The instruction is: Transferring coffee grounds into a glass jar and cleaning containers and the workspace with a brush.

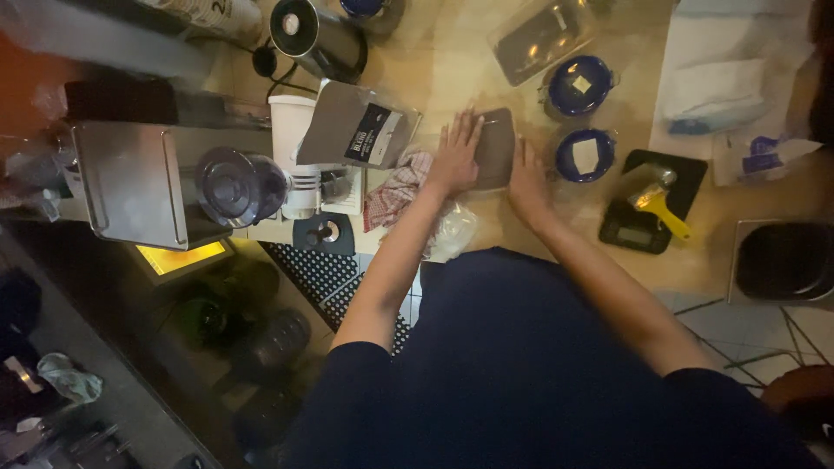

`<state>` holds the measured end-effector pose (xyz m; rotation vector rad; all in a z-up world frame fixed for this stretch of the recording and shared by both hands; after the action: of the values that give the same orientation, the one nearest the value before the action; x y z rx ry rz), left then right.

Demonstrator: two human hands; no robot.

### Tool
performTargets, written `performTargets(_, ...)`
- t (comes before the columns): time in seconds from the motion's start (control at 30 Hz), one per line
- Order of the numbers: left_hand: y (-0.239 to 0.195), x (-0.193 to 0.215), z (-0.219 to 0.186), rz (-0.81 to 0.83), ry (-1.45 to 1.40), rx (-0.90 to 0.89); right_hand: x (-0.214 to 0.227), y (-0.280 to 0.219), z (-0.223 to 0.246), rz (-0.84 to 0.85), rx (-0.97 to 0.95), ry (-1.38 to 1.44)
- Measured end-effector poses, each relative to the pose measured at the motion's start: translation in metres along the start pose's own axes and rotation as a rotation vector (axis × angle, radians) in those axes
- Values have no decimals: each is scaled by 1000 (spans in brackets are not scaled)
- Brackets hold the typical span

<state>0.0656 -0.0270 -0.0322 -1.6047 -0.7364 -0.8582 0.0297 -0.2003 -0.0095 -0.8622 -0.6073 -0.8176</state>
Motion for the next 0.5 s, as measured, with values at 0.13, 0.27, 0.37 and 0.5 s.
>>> performTargets(0.13,-7,27,0,152,10,-8,16,8,13,-1,-29,29)
performTargets(0.27,4,8,1,204,106,6,-21,37,-12,-247,260,-141)
performTargets(0.37,-7,29,-6,214,112,8,-32,44,-18,-394,402,-246)
performTargets(0.5,-4,28,-8,187,102,6,-24,39,-11,-377,408,-31)
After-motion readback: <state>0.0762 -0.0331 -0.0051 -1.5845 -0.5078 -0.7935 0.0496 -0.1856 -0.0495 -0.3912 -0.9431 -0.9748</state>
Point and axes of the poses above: each hand's wrist, its own y-axis towards the middle knuckle, its own x-axis out of the back of the hand, z = x × y, the point moved 3 cm from there along y, towards the middle knuckle, and after that the axes turned 10 degrees about x, right-handed, at the moved point
